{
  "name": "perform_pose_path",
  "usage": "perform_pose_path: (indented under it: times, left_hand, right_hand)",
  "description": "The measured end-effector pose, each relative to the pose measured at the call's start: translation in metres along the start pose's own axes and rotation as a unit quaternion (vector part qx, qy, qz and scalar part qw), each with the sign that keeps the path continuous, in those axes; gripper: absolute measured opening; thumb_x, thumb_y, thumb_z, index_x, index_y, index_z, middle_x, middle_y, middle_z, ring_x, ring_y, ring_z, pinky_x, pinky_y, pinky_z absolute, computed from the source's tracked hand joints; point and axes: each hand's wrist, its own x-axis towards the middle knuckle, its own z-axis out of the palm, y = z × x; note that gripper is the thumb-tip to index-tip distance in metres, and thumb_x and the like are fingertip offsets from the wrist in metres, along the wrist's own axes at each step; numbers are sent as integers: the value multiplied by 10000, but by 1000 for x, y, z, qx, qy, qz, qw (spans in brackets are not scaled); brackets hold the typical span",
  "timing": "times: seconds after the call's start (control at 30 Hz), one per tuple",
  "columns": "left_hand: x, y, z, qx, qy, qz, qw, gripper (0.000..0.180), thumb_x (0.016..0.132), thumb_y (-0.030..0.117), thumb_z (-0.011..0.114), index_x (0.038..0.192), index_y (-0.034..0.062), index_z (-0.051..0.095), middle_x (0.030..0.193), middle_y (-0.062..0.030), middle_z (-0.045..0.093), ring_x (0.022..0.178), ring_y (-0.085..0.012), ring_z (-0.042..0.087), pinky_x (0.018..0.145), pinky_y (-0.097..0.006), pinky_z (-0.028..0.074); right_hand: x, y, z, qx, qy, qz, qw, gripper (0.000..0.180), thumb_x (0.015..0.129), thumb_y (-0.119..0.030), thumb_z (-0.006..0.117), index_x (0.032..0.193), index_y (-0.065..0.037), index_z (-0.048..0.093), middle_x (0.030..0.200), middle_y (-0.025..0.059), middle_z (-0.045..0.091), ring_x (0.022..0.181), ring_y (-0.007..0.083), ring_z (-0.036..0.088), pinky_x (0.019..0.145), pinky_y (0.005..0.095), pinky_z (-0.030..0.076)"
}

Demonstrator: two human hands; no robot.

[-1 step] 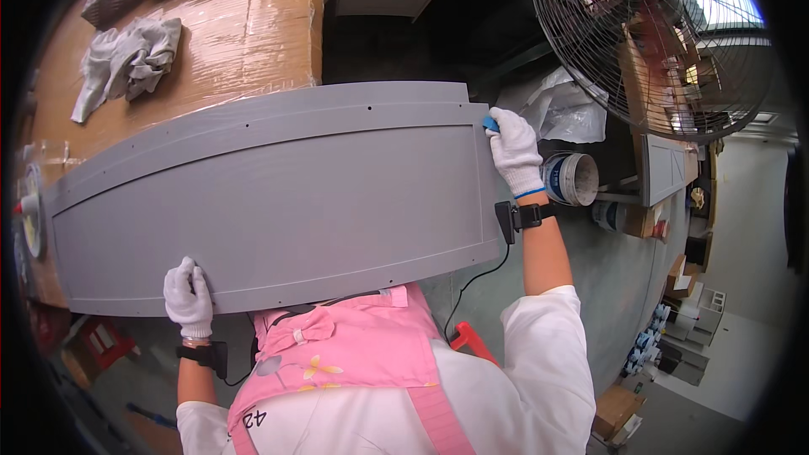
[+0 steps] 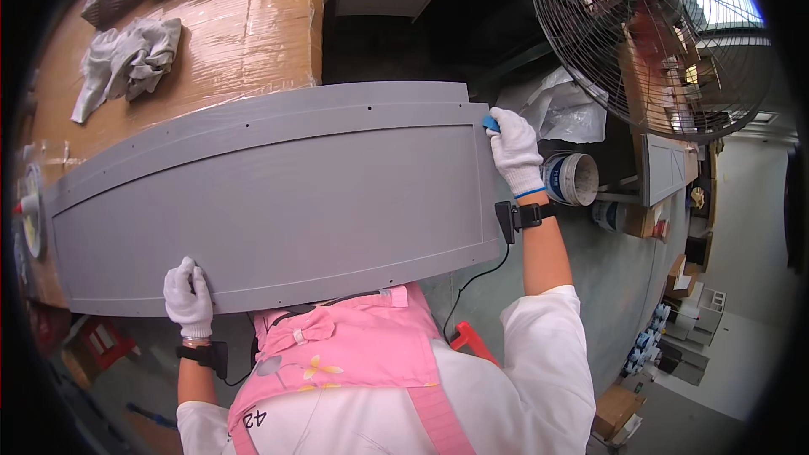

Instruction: Apply polish or wax to furniture panels and buff them with a cloth.

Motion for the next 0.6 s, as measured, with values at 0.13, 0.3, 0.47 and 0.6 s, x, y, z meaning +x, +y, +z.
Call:
perform_pose_path:
  times: [0.13,0.3,0.47,0.6]
  left_hand:
    - [0,0,0,-7,2,-2,1000,201,911,70,649,1112,65,647,864,-79,592,756,-243,589,672,-367,495]
    - [-2,-3,-1,-19,-33,-39,999,243,873,63,667,1115,68,644,909,-103,623,824,-293,609,730,-408,503]
    - [0,2,-2,-20,-16,-26,999,227,876,67,668,1102,67,648,896,-99,620,806,-287,605,711,-407,500]
    - [2,6,-4,-12,-13,-24,1000,210,877,72,671,1086,67,655,894,-89,621,801,-276,605,703,-399,500]
  right_hand:
    - [-6,12,-1,-71,13,21,997,352,795,-51,621,1144,-70,590,1038,154,650,926,370,618,819,469,503]
    - [-8,9,6,-4,48,56,997,347,838,-83,638,1181,-66,592,1104,168,660,1000,382,625,888,465,510]
    - [-4,1,9,-7,27,49,998,336,844,-99,650,1174,-60,599,1094,167,667,1006,378,630,896,459,512]
    - [4,-22,9,35,24,28,999,323,846,-102,647,1163,-55,604,1086,167,671,995,375,630,887,464,513]
